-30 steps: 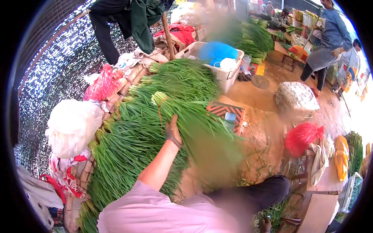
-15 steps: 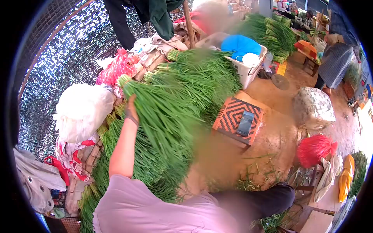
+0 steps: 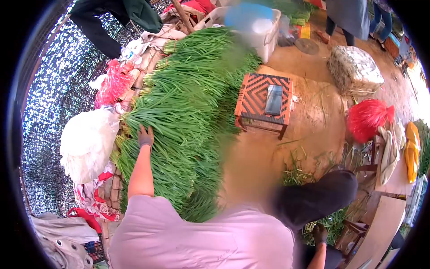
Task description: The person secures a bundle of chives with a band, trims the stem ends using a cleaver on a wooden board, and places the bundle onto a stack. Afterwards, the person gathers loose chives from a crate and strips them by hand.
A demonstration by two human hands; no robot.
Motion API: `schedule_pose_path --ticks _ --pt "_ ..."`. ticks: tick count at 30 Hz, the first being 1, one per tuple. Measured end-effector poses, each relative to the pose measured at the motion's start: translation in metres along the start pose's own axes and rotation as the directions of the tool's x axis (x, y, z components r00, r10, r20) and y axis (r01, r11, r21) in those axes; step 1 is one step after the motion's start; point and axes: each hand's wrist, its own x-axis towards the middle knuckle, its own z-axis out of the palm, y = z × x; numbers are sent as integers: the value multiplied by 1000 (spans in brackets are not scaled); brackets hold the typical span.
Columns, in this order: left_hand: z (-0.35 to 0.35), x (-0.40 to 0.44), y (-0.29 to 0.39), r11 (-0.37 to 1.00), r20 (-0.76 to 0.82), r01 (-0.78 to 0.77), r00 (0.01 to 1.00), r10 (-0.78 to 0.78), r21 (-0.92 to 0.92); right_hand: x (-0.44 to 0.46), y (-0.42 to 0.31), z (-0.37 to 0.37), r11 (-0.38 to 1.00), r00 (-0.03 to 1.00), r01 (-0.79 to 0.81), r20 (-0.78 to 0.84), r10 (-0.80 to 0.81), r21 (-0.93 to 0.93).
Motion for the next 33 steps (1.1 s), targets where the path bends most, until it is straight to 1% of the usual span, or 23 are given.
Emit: schedule_pose_path --ticks 2,4,5,6,7,8,9,12,14,16,17,18,20,21,22,23,24,25,26,28,29,31,33 --pt "-8 3 6 997 30 62 998 -60 -54 -5 -10 1 999 1000 -1 23 0 33" --pt "-20 2 21 989 -15 73 997 -71 125 -11 -18 4 995 999 33 6 -33 -97" --pt "-30 -17 42 974 -106 213 973 -205 74 -10 -17 3 995 998 50 33 -48 -81" --pt "-27 -17 46 976 -109 205 974 -197 73 -11 -16 5 996 998 48 30 -46 -73" --pt "-23 -19 48 991 -360 122 928 -97 48 -11 -16 6 998 998 53 35 -51 -44" --pt "-18 -21 48 998 -586 38 810 -5 44 -11 -16 5 998 998 57 42 -56 -18" --pt "-24 -28 57 992 -676 -101 727 123 72 -14 -17 5 998 998 55 43 -55 -18" --pt "-28 -26 70 960 -628 -228 726 280 165 -19 -18 5 996 998 43 45 -47 80" --pt "-20 -27 77 922 -652 -374 674 347 104 -15 -13 6 995 997 64 38 -67 70" --pt "-11 -48 96 910 -534 -405 752 386 87 -10 -4 5 994 996 88 22 -89 67" --pt "-16 -66 111 880 -641 -457 638 427 131 -7 -1 4 990 990 139 25 -139 7" --pt "-20 -80 120 879 -643 -459 636 427 130 -6 1 3 980 982 188 33 -186 -59" --pt "-30 -105 128 818 -624 -564 682 381 -117 -21 -16 4 990 989 139 41 -140 11" --pt "-33 -108 132 747 -751 -658 539 381 -93 -24 -16 3 993 994 87 52 -91 82" --pt "-30 -113 128 750 -749 -655 543 381 -93 -26 -16 3 993 995 85 55 -89 78" --pt "-29 -120 124 601 -550 -502 826 122 -622 -28 -16 4 989 989 129 63 -134 69" --pt "-27 -128 118 279 -174 -161 984 -23 -947 -25 -10 4 983 981 174 74 -178 61" --pt "-32 -144 120 267 -9 29 990 -140 -963 -17 4 4 984 981 171 80 -175 60" --pt "-27 -158 118 271 -11 29 990 -142 -962 -8 17 4 982 982 184 41 -186 54" --pt "-11 -186 108 218 263 289 955 -139 -932 -10 13 5 979 981 196 6 -196 49" --pt "-7 -198 110 219 261 288 955 -142 -932 -18 -4 3 991 990 132 47 -133 21" --pt "0 -214 119 168 467 486 873 -143 -858 -15 -5 2 998 994 69 84 -68 -7" --pt "4 -220 125 74 514 526 847 -137 -847 1 11 -1 917 965 258 41 -258 -305"
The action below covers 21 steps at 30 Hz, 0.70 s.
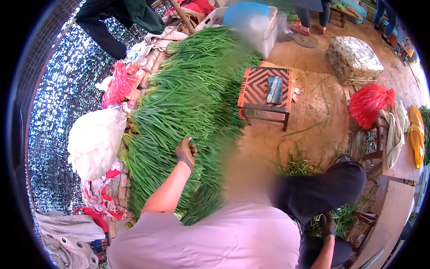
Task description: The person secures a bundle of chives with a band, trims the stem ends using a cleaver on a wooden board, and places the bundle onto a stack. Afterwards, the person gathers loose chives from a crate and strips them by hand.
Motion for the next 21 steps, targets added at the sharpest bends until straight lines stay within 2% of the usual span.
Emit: schedule_pose_path --ticks 1,3,4,6,7,9,12,13,14,15,19,21 --pt "4 0 1 995 18 50 999 -48 -86 0 1 0 1000 1000 1 -1 -1 3" --pt "13 3 3 992 25 66 998 -64 -112 -1 -3 -1 982 996 -92 12 91 166" --pt "19 2 3 996 -46 -19 999 15 -84 3 14 4 981 996 -91 10 91 171" --pt "22 10 1 988 -123 -149 982 145 -28 13 41 15 977 994 81 -92 -63 199" --pt "23 15 -1 988 -120 -152 982 148 -28 9 25 12 976 994 81 -94 -63 203" --pt "24 23 -6 940 -196 -338 920 339 43 -3 -6 -2 978 1000 -14 10 13 206" --pt "14 41 -12 947 -221 -307 921 321 96 -11 -28 -7 968 998 -66 36 59 244" --pt "14 38 -9 947 -222 -307 921 321 95 -5 -7 0 968 998 -65 36 58 244" --pt "15 32 -4 955 -187 -285 937 296 84 6 33 11 975 999 28 -38 -20 219" --pt "15 33 -3 962 -151 -263 950 272 73 9 37 15 975 989 119 -111 -99 189" --pt "20 49 0 957 -124 -290 949 289 14 14 49 13 974 999 27 -31 -21 227" --pt "29 45 14 967 -150 -235 957 248 102 15 49 12 980 999 48 -33 -42 195"
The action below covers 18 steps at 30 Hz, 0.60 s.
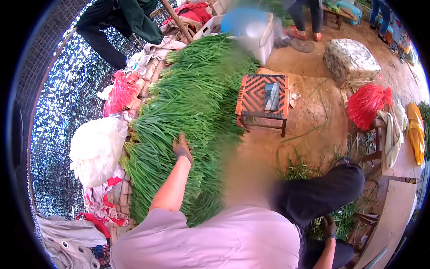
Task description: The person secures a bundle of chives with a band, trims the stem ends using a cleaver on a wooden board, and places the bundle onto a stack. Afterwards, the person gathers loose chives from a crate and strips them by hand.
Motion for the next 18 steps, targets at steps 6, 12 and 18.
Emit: schedule_pose_path --ticks 6,12,18 --pt "10 17 8 968 -27 178 982 -186 -176 -6 -17 -1 1000 1000 -14 21 14 16" --pt "12 15 16 969 -17 135 990 -142 -207 -11 -28 -2 999 1000 1 19 -2 42" --pt "16 17 22 973 -45 156 985 -165 -168 -23 -75 -1 981 995 -103 11 103 164"
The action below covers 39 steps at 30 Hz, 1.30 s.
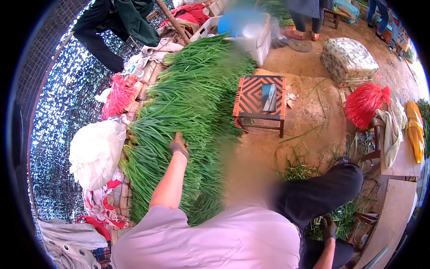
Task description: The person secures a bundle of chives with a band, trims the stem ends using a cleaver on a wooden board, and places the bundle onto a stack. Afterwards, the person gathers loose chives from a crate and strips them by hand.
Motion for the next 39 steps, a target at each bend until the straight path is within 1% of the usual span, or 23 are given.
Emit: schedule_pose_path --ticks 3,9,12,15,16,17,18,19,20,21,24,26,28,29,30,32,33,34,35,36,37,38,39 --pt "-2 12 -4 999 9 20 1000 -20 33 1 2 1 999 1000 -5 -15 4 -37" --pt "-2 24 -13 999 34 -24 999 23 24 -4 -6 1 998 1000 -2 -20 0 -56" --pt "-1 16 -10 999 91 -18 996 15 29 -6 -18 1 998 999 -39 -2 39 -44" --pt "1 22 -9 998 135 55 990 -51 -25 8 20 -4 993 999 44 0 -44 -107" --pt "0 34 -11 967 202 179 969 -141 -180 8 20 -3 993 999 48 1 -49 -106" --pt "0 45 -14 897 282 304 935 -216 -320 8 19 -2 997 999 42 0 -42 -68" --pt "6 49 -17 897 284 302 935 -213 -323 8 17 -1 999 999 35 -2 -35 -30" --pt "16 50 -19 827 323 365 916 -238 -427 9 16 -1 999 999 39 -4 -39 -31" --pt "26 50 -23 741 363 425 895 -258 -520 9 15 -1 1000 1000 -11 -4 11 -17" --pt "35 48 -21 699 340 469 881 -328 -540 8 13 -1 998 998 -62 -4 62 -3" --pt "52 41 -13 722 338 426 900 -276 -545 7 3 -2 994 995 -101 5 101 28" --pt "58 40 -2 722 358 447 888 -288 -528 2 -7 0 995 996 -94 8 94 12" --pt "67 53 0 662 351 392 914 -203 -639 3 0 -6 996 996 -86 17 87 -24" --pt "71 65 -1 683 416 446 881 -223 -579 7 13 -6 995 999 -52 1 52 -81" --pt "73 63 -3 680 412 442 884 -220 -585 13 22 -6 990 1000 -17 -12 15 -138" --pt "77 52 -15 661 328 493 870 -369 -565 8 4 -3 987 1000 -27 -12 25 -161" --pt "72 75 -42 639 501 595 790 -354 -487 2 -12 -1 990 997 -82 2 82 -114" --pt "75 65 -46 638 501 597 789 -356 -487 0 -15 0 988 990 -141 16 142 -65" --pt "82 51 -56 630 473 546 828 -302 -552 -1 -17 2 987 989 -144 11 145 -68" --pt "88 32 -65 614 438 492 863 -252 -617 6 6 -1 995 997 -80 7 80 -53" --pt "90 15 -71 768 547 504 801 -244 -394 14 29 -6 999 1000 -12 4 12 -36" --pt "92 -1 -77 880 643 451 721 -259 -151 19 50 -10 999 1000 -11 3 11 -37" --pt "95 -19 -90 955 769 208 568 -294 211 25 70 -13 996 999 33 -23 -35 -82"
